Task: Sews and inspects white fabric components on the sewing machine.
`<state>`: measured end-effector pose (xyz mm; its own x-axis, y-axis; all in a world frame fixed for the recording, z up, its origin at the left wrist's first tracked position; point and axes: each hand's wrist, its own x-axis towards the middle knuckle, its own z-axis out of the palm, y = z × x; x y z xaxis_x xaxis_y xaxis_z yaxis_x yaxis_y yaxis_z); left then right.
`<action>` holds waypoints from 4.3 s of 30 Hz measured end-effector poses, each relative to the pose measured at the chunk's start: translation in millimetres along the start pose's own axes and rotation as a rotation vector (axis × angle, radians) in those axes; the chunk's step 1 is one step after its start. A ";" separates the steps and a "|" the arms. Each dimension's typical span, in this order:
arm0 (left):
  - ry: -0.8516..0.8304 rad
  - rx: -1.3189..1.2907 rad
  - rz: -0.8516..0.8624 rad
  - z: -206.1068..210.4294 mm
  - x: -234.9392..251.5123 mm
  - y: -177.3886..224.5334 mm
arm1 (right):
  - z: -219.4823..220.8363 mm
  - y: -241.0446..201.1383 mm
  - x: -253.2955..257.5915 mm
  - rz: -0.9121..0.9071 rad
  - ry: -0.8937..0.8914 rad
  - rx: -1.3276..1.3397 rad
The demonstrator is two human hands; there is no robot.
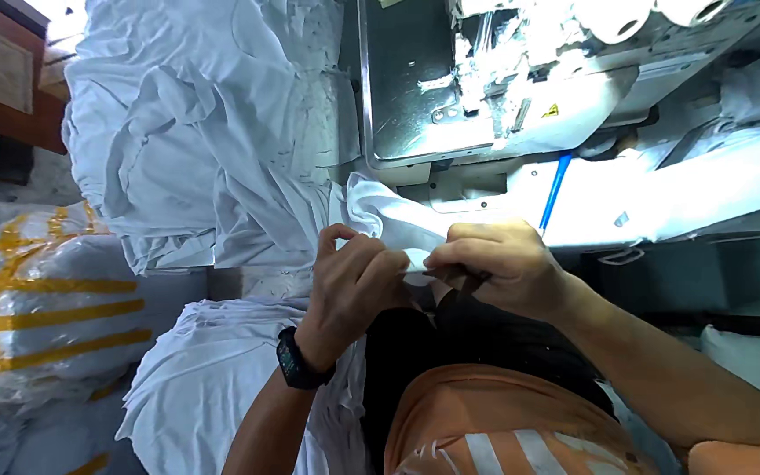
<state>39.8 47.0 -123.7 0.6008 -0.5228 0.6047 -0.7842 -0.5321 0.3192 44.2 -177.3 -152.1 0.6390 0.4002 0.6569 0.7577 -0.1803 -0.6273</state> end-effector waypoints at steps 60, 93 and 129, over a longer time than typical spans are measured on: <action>-0.334 -0.328 -0.764 -42.9 -7.2 -4.0 | 18.9 1.5 -18.6 0.016 -0.235 -0.023; -0.347 0.334 -0.195 -43.8 -34.0 0.3 | 22.6 -9.3 14.2 0.267 0.047 0.282; 0.152 -0.533 -0.408 78.4 0.6 26.4 | -69.6 11.6 -24.1 1.359 -0.279 -0.701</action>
<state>31.6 -19.6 -172.2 0.8664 -0.2304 0.4430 -0.4923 -0.2458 0.8350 46.9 -251.6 -146.1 0.8885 -0.2726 -0.3691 -0.3910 -0.8706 -0.2985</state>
